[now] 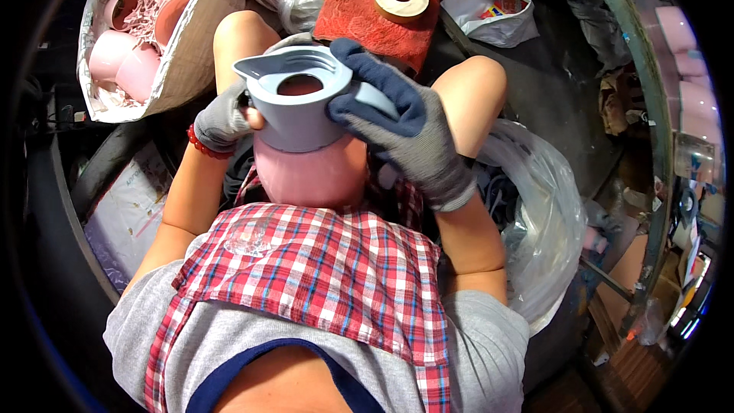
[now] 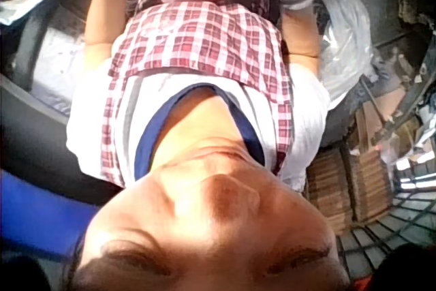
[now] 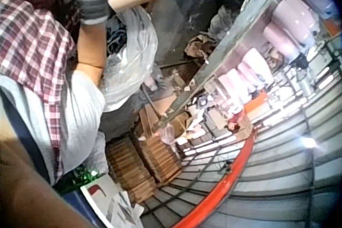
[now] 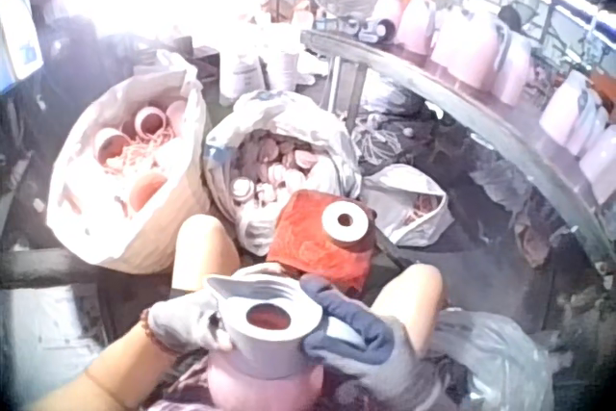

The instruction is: The person assembles plastic pitchers by inserting a grey inner component and a top spout piece into a pink pitcher body, then places the assembled item on a table.

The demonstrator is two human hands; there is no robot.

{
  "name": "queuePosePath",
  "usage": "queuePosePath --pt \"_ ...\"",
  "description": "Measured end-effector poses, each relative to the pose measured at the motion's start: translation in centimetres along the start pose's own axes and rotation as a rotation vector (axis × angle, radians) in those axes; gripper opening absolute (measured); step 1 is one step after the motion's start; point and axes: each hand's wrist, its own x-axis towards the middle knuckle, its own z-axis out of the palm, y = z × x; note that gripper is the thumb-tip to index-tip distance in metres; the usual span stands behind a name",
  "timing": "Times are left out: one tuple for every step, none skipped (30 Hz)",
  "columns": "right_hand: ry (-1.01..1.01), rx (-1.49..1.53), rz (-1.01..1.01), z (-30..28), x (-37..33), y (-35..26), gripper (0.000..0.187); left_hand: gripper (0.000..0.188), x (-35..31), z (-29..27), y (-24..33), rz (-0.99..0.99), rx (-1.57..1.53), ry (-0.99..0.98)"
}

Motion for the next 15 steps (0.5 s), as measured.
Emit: queuePosePath --pt "0.014 0.001 0.007 0.4 -0.2 0.2 0.053 0.097 -0.2 -0.1 0.0 0.005 0.008 0.018" --pt "0.037 0.008 0.0 0.6 -0.2 0.4 0.053 0.097 -0.2 -0.3 0.0 0.018 0.004 0.002" --pt "0.021 0.013 0.0 0.5 -0.2 0.3 0.053 0.096 -0.2 -0.4 -0.1 0.033 0.011 -0.008" --pt "0.003 0.019 0.001 0.3 -0.1 0.0 0.054 0.096 -0.2 -0.4 -0.2 0.045 0.015 -0.014" --pt "-0.015 0.025 0.001 0.0 0.1 -0.1 0.054 0.098 -0.2 -0.2 0.0 0.017 0.002 -0.005" --pt "-0.037 -0.041 -0.076 -0.6 0.4 0.5 0.054 0.099 -0.1 0.2 0.4 -0.011 -0.012 0.004" --pt "-0.064 -0.032 0.012 -1.0 0.6 -0.5 0.054 0.1 0.0 0.3 0.3 -0.021 -0.021 0.005" --pt "-0.079 0.061 0.044 -1.2 0.6 -0.5 0.053 0.1 0.1 0.5 0.3 -0.032 -0.029 0.009" --pt "-0.095 0.153 0.076 -1.4 0.6 -0.4 0.053 0.1 0.0 0.6 0.3 -0.046 -0.039 0.014" --pt "-0.104 0.097 0.068 -1.5 0.5 -0.4 0.053 0.1 0.1 0.7 0.2 -0.055 -0.054 0.007" --pt "-0.113 0.041 0.059 -1.6 0.4 -0.6 0.053 0.1 0.1 0.7 0.1 -0.064 -0.068 0.001" --pt "-0.12 0.039 0.049 -1.7 0.4 -0.5 0.054 0.099 0.1 0.6 0.0 -0.063 -0.067 -0.008" --pt "-0.127 0.038 0.039 -1.8 0.4 -0.4 0.054 0.098 0.1 0.5 0.0 -0.064 -0.061 -0.009" --pt "-0.131 0.09 0.029 -1.9 0.3 0.1 0.054 0.098 0.1 0.5 0.0 -0.064 -0.055 -0.01" --pt "-0.135 0.142 0.018 -2.0 0.3 0.4 0.055 0.097 0.0 0.5 0.1 -0.065 -0.048 -0.011"
